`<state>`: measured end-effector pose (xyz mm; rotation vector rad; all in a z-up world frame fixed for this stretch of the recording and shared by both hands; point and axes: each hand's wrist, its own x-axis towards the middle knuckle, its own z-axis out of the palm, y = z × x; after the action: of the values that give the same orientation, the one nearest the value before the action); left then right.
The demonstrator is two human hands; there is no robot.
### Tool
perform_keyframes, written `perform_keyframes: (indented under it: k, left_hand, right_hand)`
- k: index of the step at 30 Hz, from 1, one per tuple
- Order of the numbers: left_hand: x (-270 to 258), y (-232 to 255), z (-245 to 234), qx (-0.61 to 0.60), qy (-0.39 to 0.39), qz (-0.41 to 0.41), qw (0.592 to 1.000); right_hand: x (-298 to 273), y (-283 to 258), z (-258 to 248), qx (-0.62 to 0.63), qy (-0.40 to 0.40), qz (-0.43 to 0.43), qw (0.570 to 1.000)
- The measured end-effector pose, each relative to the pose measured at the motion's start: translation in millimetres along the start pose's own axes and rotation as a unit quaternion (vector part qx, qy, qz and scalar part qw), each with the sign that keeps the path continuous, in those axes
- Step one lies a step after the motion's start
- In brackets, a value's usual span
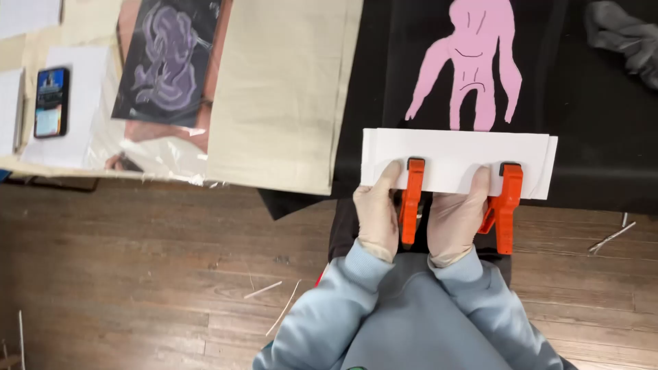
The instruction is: The recorder is mounting a pink cutout figure onto a black backing board using clamps and smoothing it with a cloth.
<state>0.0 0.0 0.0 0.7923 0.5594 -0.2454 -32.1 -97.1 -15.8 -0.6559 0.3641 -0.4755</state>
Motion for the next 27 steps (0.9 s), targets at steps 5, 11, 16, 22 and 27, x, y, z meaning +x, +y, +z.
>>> perform_keyframes:
  k: [5, 11, 16, 22, 27]
  left_hand:
    - [43, -47, -63, 0.031, 0.009, 0.005, 0.999]
    - [10, -2, -24, 0.016, 0.038, -0.014, 0.999]
    - [19, -12, -46, 0.092, 0.045, -0.025, 0.994]
    - [30, -13, -28, 0.13, 0.119, -0.051, 0.983]
    - [29, -11, -29, 0.118, 0.231, -0.092, 0.961]
  right_hand:
    - [-6, 13, -7, -0.03, -0.013, 0.034, 0.999]
    - [-11, 15, -11, -0.062, -0.003, 0.084, 0.995]
    - [-16, 42, -67, -0.023, -0.026, 0.103, 0.994]
    - [-18, 52, -110, -0.207, -0.002, 0.229, 0.951]
    - [-46, 44, -107, -0.206, -0.127, 0.367, 0.898]
